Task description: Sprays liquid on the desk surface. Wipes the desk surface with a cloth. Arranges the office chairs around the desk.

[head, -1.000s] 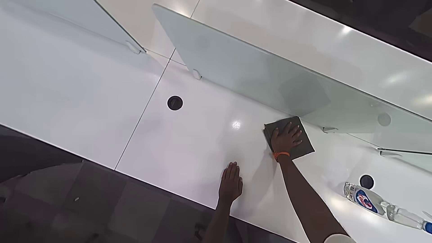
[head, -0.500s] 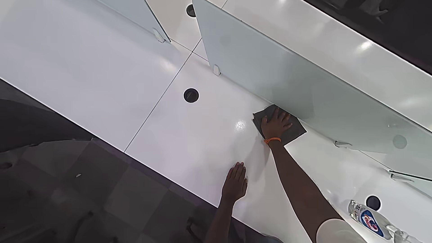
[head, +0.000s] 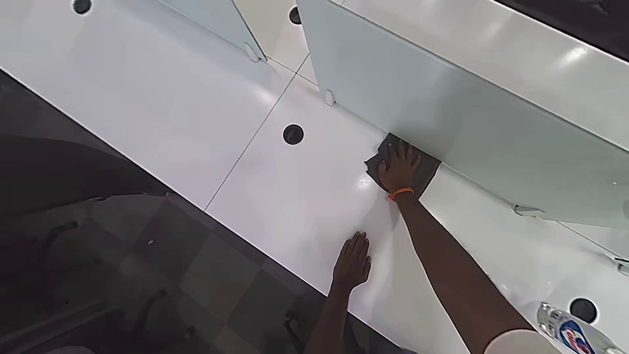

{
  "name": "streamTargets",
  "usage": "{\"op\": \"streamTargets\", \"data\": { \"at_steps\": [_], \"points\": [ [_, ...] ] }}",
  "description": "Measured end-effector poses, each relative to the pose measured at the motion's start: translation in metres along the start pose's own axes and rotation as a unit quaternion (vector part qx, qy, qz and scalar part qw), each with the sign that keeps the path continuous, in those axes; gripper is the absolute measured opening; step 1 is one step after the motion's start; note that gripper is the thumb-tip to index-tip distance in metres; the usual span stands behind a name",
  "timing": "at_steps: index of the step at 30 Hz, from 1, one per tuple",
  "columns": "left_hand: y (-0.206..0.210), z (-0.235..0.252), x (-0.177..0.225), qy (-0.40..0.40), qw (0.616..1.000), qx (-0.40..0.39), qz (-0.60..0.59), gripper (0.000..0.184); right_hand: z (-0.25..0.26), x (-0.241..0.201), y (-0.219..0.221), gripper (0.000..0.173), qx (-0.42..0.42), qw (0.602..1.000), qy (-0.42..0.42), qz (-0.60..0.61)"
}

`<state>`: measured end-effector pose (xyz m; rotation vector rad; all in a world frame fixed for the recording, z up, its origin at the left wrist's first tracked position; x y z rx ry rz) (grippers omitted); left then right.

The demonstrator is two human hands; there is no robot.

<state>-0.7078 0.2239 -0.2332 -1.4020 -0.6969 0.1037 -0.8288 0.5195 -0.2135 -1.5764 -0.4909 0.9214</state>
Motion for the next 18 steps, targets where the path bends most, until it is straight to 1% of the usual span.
{"op": "streamTargets", "data": {
  "at_steps": [2,4,8,11,13,15,16,18],
  "points": [
    [-0.001,0.0,0.001,0.0,1.0,-0.003,-0.005,0.055,0.013,0.004,0.009,0.056,0.018,1.0,-0.025,0.0],
    [-0.001,0.0,0.002,0.0,1.0,-0.006,-0.009,0.056,0.023,0.001,0.008,0.052,0.025,0.999,-0.034,0.001],
    [0.001,0.0,0.0,0.004,1.0,-0.001,-0.03,0.055,0.01,-0.008,0.01,0.049,0.024,0.997,-0.077,0.005],
    [0.001,-0.002,0.0,0.016,0.998,0.015,-0.057,0.053,-0.023,-0.022,0.012,0.049,0.019,0.995,-0.095,0.008],
    [-0.003,-0.004,0.0,0.029,0.996,0.033,-0.083,0.049,-0.061,-0.034,0.007,0.047,0.011,0.994,-0.109,0.014],
    [-0.008,-0.005,0.001,0.039,0.991,0.051,-0.116,0.046,-0.091,-0.042,0.009,0.047,0.01,0.994,-0.104,0.01],
    [-0.011,-0.007,0.0,0.037,0.988,0.065,-0.137,0.045,-0.103,-0.045,0.014,0.047,0.011,0.995,-0.097,0.008],
    [-0.017,-0.013,-0.008,0.022,0.974,0.125,-0.187,0.043,-0.125,-0.055,0.023,0.047,0.01,0.996,-0.084,0.0]
  ]
}}
Point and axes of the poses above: each hand's wrist, its own z-axis towards the middle knuckle, its own y-axis out of the palm, x = y × z, the point moved 6 cm from there along z, towards the middle knuckle
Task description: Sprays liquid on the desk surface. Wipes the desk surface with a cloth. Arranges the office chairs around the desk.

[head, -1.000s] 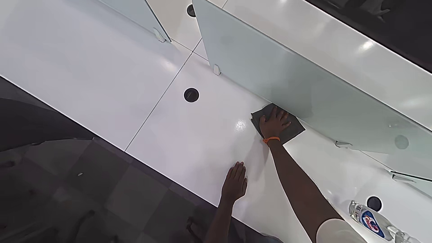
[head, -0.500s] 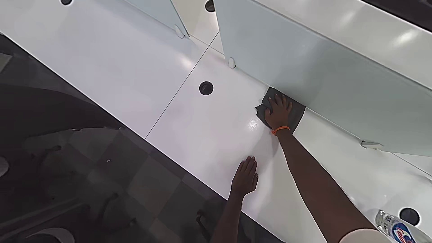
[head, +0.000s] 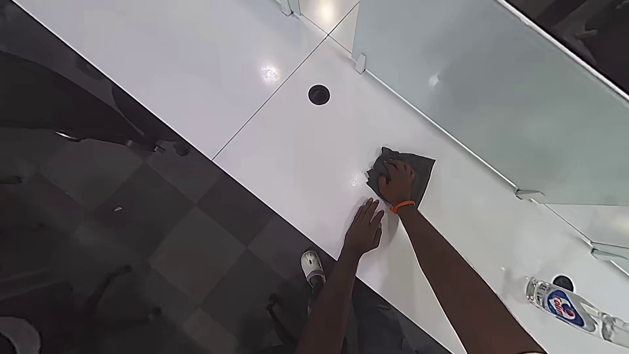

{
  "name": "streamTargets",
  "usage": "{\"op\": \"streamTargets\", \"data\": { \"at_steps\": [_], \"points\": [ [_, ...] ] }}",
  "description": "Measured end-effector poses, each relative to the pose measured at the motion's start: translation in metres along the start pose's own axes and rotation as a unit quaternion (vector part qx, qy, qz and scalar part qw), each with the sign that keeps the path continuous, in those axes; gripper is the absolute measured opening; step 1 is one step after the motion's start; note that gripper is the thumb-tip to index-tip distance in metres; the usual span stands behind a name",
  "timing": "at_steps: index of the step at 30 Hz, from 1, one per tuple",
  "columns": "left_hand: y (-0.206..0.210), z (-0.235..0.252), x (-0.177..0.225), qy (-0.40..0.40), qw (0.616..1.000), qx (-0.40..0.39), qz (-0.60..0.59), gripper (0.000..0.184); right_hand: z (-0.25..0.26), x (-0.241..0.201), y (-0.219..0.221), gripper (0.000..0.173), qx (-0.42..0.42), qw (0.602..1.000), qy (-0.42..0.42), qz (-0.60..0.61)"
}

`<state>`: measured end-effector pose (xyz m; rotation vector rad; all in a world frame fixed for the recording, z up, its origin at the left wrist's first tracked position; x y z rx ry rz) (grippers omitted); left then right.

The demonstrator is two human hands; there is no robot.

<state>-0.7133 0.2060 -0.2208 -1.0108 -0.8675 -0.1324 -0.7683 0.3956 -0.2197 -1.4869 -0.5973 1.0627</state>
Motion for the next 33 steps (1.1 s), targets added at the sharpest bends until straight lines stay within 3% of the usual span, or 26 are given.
{"op": "streamTargets", "data": {
  "at_steps": [3,7,13,15,19,22,25,28,33],
  "points": [
    [-0.023,-0.012,-0.013,-0.063,0.99,0.116,-0.045,0.041,-0.036,-0.029,0.004,0.048,-0.016,1.0,0.009,0.001],
    [-0.072,-0.068,-0.033,-0.168,0.96,0.216,-0.061,0.041,-0.089,-0.085,0.02,0.047,-0.029,0.999,0.013,0.013],
    [-0.126,-0.134,-0.055,-0.223,0.937,0.267,-0.01,0.047,-0.154,-0.182,0.042,0.045,-0.129,0.987,-0.068,0.062],
    [-0.134,-0.15,-0.062,-0.22,0.944,0.245,0.006,0.049,-0.177,-0.193,0.042,0.041,-0.151,0.98,-0.1,0.088],
    [-0.146,-0.156,-0.07,-0.193,0.963,0.181,0.046,0.05,-0.223,-0.172,0.031,0.031,-0.126,0.975,-0.135,0.127],
    [-0.132,-0.15,-0.06,-0.143,0.983,0.049,0.1,0.049,-0.259,-0.139,0.018,0.031,-0.098,0.98,-0.135,0.111],
    [-0.107,-0.147,-0.037,-0.03,0.994,-0.053,0.094,0.047,-0.282,-0.105,0.007,0.036,-0.1,0.985,-0.118,0.071],
    [-0.094,-0.143,-0.025,0.033,0.992,-0.086,0.088,0.05,-0.291,-0.087,0.002,0.042,-0.107,0.987,-0.111,0.037],
    [-0.088,-0.13,-0.023,0.062,0.99,-0.109,0.065,0.05,-0.273,-0.09,0.012,0.06,-0.101,0.993,-0.042,-0.043]
  ]
}}
Point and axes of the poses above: each hand's wrist, its own z-axis towards the middle knuckle, its own y-axis out of the palm, x = y × z, the point moved 6 cm from there along z, towards the middle knuckle
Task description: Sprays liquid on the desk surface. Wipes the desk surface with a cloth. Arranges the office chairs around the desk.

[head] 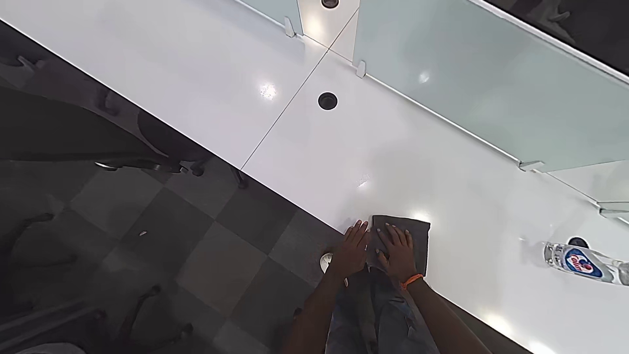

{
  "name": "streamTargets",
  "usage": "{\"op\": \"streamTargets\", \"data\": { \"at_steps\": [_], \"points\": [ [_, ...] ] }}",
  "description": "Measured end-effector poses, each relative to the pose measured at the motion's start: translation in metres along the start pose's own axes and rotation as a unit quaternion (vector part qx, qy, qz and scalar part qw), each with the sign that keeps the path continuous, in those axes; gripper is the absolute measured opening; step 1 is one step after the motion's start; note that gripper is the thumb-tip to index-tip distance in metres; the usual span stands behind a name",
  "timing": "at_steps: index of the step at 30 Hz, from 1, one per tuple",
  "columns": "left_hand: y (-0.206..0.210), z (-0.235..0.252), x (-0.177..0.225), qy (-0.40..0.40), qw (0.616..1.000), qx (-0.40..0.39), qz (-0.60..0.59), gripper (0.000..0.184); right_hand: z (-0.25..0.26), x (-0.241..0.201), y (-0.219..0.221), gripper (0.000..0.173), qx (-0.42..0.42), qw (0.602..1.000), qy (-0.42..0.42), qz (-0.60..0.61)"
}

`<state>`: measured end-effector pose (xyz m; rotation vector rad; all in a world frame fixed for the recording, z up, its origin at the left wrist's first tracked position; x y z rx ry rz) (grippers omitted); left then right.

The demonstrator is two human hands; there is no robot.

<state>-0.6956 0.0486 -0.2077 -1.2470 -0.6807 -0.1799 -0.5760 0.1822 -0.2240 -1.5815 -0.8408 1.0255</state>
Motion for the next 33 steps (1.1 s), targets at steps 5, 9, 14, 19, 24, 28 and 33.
{"op": "streamTargets", "data": {
  "at_steps": [5,9,14,19,24,28,33],
  "points": [
    [0.002,0.03,-0.004,0.02,1.0,-0.016,-0.008,0.052,0.048,0.01,-0.004,0.071,0.002,0.997,0.07,-0.014],
    [0.001,0.078,-0.006,0.034,0.999,-0.024,-0.007,0.052,0.083,0.022,-0.013,0.069,0.035,0.995,0.098,-0.005],
    [0.017,0.122,-0.02,0.035,0.998,-0.046,0.019,0.049,0.103,0.038,-0.018,0.061,0.07,0.991,0.115,0.007],
    [0.031,0.124,-0.033,-0.003,0.993,-0.108,0.038,0.057,0.129,0.052,-0.024,0.062,0.057,0.989,0.134,0.001],
    [0.029,0.126,-0.033,-0.009,0.993,-0.096,0.064,0.057,0.154,0.068,-0.03,0.059,0.054,0.987,0.148,0.004],
    [0.03,0.124,-0.034,-0.009,0.993,-0.097,0.067,0.057,0.174,0.081,-0.035,0.058,0.055,0.984,0.169,0.002],
    [0.034,0.122,-0.036,-0.006,0.993,-0.095,0.076,0.055,0.201,0.097,-0.042,0.057,0.075,0.98,0.185,-0.001]
  ]
}}
Point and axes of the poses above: each hand's wrist, its own z-axis towards the middle knuckle, its own y-axis out of the palm, x = y × z, the point moved 6 cm from there along z, towards the middle knuckle
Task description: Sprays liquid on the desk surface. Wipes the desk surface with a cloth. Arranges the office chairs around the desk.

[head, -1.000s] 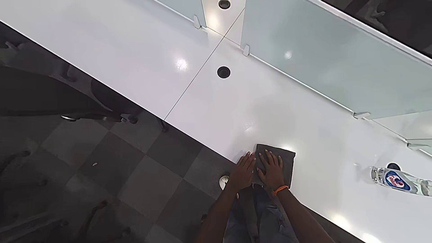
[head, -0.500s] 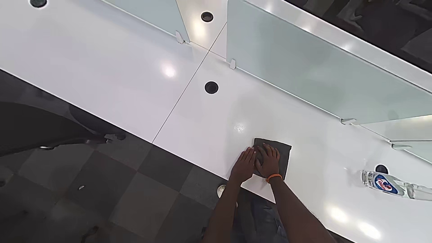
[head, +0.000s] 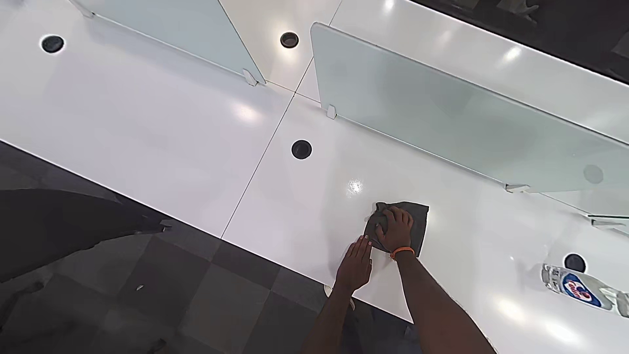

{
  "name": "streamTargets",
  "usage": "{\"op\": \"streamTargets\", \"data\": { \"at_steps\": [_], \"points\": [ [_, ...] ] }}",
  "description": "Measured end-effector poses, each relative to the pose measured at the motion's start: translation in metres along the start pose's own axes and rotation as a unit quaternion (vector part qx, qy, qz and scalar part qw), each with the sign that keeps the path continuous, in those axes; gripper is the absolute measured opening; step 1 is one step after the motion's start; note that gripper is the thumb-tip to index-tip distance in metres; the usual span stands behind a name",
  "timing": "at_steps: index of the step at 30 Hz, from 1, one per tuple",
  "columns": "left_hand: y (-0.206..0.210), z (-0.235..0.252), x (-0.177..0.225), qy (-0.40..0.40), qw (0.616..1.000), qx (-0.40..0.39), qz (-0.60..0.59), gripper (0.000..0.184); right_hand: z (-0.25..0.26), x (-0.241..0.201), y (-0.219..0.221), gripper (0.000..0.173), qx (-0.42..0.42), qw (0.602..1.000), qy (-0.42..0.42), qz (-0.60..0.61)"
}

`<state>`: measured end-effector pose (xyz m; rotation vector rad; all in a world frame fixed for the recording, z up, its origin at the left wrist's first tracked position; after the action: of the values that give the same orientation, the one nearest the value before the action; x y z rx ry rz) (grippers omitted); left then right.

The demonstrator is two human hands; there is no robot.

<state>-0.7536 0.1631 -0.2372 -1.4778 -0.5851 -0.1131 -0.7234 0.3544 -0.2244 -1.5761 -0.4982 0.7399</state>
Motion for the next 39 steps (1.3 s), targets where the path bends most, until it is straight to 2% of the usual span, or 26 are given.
{"op": "streamTargets", "data": {
  "at_steps": [8,20,29,32,34,36,39],
  "points": [
    [-0.001,0.001,0.0,0.002,1.0,-0.001,0.022,0.055,0.053,0.009,-0.006,0.056,0.014,0.999,0.038,-0.004],
    [-0.004,0.001,0.001,0.003,0.999,0.001,0.033,0.054,0.146,0.023,-0.018,0.058,0.029,0.99,0.138,0.001],
    [-0.004,0.002,-0.001,0.013,1.0,0.013,-0.018,0.051,0.207,0.03,-0.034,0.072,0.057,0.974,0.219,-0.006],
    [-0.004,0.0,0.0,0.012,0.999,0.015,-0.049,0.05,0.204,0.029,-0.034,0.073,0.056,0.979,0.196,-0.007],
    [-0.005,-0.001,-0.002,0.015,0.996,0.027,-0.081,0.048,0.188,0.026,-0.034,0.069,0.051,0.991,0.123,-0.012],
    [-0.008,-0.002,-0.002,0.02,0.993,0.043,-0.107,0.048,0.146,0.024,-0.033,0.069,0.016,0.999,0.025,-0.024],
    [-0.018,-0.007,-0.003,0.025,0.986,0.109,-0.122,0.046,0.049,0.031,-0.025,0.072,-0.006,0.997,-0.07,-0.024]
  ]
}}
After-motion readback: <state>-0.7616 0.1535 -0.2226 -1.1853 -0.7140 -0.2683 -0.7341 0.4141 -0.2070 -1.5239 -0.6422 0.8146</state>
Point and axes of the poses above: each hand's wrist, its own z-axis towards the middle knuckle, its own y-axis out of the palm, x = y × z, the point moved 6 cm from there along z, towards the middle knuckle
